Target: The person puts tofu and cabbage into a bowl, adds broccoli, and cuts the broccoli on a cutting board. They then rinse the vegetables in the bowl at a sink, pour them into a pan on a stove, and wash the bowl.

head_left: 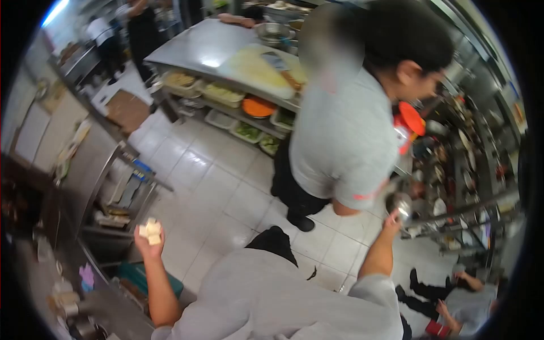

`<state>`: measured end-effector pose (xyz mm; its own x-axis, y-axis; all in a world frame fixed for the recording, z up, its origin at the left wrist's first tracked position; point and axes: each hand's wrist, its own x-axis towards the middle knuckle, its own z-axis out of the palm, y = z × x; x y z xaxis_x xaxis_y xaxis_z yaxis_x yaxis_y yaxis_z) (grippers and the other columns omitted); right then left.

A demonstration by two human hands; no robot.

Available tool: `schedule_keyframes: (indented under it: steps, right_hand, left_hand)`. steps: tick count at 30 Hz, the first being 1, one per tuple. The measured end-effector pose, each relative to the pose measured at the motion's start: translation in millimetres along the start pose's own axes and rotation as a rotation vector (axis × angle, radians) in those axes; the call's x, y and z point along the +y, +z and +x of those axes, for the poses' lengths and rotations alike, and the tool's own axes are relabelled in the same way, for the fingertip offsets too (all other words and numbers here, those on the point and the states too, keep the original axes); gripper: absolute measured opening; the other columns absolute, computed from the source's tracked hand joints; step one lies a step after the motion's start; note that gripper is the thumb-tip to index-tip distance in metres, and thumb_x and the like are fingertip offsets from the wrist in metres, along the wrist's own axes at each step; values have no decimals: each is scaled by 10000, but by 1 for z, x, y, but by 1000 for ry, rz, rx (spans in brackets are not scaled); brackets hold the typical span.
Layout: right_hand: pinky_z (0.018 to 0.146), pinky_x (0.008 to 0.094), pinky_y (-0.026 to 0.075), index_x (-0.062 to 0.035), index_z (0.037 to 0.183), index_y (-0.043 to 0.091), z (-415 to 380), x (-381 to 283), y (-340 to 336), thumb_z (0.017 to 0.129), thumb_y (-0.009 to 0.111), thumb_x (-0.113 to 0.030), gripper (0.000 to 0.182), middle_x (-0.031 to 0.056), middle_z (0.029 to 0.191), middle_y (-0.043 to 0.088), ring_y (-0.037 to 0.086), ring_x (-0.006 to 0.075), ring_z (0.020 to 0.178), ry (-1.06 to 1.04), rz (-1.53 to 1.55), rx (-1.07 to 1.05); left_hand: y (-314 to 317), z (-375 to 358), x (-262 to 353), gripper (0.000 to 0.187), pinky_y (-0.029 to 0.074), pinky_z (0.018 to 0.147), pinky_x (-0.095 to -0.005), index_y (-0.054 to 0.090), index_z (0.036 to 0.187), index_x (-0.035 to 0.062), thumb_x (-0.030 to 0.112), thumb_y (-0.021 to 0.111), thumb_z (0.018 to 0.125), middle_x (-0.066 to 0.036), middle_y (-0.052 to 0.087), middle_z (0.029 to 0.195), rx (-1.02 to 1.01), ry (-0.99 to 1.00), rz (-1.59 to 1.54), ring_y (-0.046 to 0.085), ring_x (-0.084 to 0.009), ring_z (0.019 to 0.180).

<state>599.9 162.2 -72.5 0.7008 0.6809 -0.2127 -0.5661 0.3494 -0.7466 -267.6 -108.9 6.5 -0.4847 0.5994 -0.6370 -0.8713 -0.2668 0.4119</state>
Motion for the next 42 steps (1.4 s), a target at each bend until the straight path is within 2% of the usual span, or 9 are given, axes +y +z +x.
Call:
schedule_keyframes:
  steps: [2, 5, 6, 10, 13, 15, 27, 33, 42]
  right_hand:
    - [864, 333, 479, 125, 1127, 493, -119, -27, 57, 915, 517, -348, 519, 209, 1118, 576, 552, 245, 972, -307, -1677, 312]
    - [711, 335, 523, 71, 1102, 521, -131, 3, -60, 934, 447, -345, 454, 216, 1048, 572, 601, 253, 897, 70, -520, 93]
    - [600, 360, 511, 22, 986, 590, -136, 8, -94, 926, 439, -368, 423, 197, 895, 606, 622, 267, 779, 214, -1336, 14]
    - [689, 399, 512, -91, 904, 658, -215, 80, -123, 658, 724, -385, 389, 159, 873, 652, 634, 319, 787, 11, -2301, -2243]
    - [703, 417, 499, -54, 939, 646, -310, 167, -80, 777, 631, -440, 420, 187, 820, 632, 635, 315, 761, 956, -2138, -667]
    - [721, 434, 492, -20, 982, 625, -303, 245, -61, 834, 544, -471, 481, 240, 855, 619, 630, 350, 778, 358, -2251, -1821]
    - [718, 400, 488, -54, 936, 539, -370, 445, 397, 787, 615, -88, 171, 124, 912, 575, 588, 345, 834, -297, -1260, -1663]
    - [710, 344, 550, -2, 1166, 469, -408, 402, 581, 962, 416, -284, 352, 149, 1088, 606, 659, 272, 836, 1252, -339, -1256]
    - [827, 342, 558, 41, 1218, 418, -358, 587, 697, 962, 418, -301, 428, 164, 1169, 554, 595, 287, 1017, 1170, 224, -574]
  left_hand:
    - [18, -2, 6, 375, 476, 792, -413, 571, 1013, 136, 461, 504, 836, -45, 614, 1049, -37, 1, -19, 569, -269, 1012]
    - [26, 16, 6, 379, 490, 776, -426, 572, 997, 137, 469, 482, 838, -54, 615, 1040, -47, -44, -40, 569, -275, 1005]
    - [28, 27, 2, 376, 491, 772, -430, 573, 984, 135, 468, 476, 839, -61, 615, 1042, -46, -84, -51, 569, -282, 1001]
    - [32, 78, -33, 358, 488, 756, -456, 575, 965, 132, 451, 471, 841, -73, 607, 1038, -123, -252, -71, 566, -301, 986]
    - [74, 99, -54, 366, 495, 749, -450, 565, 1013, 135, 445, 494, 833, -79, 600, 1038, -105, -329, 28, 563, -303, 987]
    - [108, 115, -60, 371, 500, 742, -447, 560, 1038, 141, 444, 504, 833, -81, 597, 1040, -117, -361, 122, 563, -302, 986]
    - [208, 208, 25, 415, 509, 703, -481, 501, 1153, 155, 455, 501, 866, -76, 585, 1086, -166, -227, 264, 579, -297, 997]
    - [166, 246, 63, 397, 497, 733, -455, 525, 1101, 154, 460, 501, 849, -72, 580, 1102, -72, -289, 84, 559, -309, 1034]
    - [179, 351, 106, 397, 491, 739, -486, 528, 1086, 140, 454, 517, 843, -80, 587, 1061, -55, -365, 28, 563, -321, 1001]
